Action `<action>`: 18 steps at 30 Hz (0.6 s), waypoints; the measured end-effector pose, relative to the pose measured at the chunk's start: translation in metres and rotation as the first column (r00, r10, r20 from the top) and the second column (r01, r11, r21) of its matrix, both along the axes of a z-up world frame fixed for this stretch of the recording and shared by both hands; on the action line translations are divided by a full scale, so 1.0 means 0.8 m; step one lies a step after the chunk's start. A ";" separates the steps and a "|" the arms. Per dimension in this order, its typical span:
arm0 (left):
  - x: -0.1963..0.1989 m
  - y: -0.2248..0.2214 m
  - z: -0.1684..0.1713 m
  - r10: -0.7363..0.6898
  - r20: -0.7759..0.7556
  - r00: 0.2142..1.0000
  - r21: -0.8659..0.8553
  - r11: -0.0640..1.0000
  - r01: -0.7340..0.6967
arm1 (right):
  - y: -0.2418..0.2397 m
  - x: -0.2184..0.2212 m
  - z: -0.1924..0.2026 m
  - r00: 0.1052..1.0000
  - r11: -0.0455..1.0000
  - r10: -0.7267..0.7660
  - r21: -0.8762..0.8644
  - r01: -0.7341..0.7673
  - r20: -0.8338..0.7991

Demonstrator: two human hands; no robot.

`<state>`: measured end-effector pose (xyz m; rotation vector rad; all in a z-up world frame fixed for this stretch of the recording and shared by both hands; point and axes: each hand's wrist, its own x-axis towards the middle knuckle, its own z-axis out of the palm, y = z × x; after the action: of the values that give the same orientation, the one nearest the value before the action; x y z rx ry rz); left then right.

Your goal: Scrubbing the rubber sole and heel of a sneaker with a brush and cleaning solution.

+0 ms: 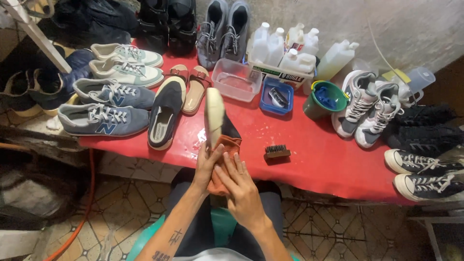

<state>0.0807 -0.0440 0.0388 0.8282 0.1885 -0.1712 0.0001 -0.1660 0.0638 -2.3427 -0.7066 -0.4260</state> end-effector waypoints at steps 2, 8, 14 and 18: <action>-0.004 -0.005 0.016 0.014 0.009 1.000 -0.046 0.999 -0.013 | 0.000 -0.006 -0.006 0.998 0.999 -0.043 -0.004 0.043 0.036; 0.000 -0.014 -0.019 -0.056 -0.128 0.990 -0.335 0.942 0.010 | -0.004 -0.019 -0.042 0.977 0.985 -0.165 0.063 0.158 0.138; -0.002 -0.027 0.014 0.184 -0.339 0.922 -0.168 0.953 -0.252 | 0.004 -0.036 -0.071 0.964 0.902 -0.259 0.371 0.222 0.054; -0.003 -0.033 -0.020 0.146 -0.160 0.976 -0.324 0.927 -0.191 | 0.023 -0.031 -0.080 0.893 0.507 -0.303 0.737 0.448 -0.334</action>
<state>0.0779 -0.0703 0.0226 0.4547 0.3451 -0.0922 -0.0243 -0.1475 0.0001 -1.5788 0.1350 -0.5840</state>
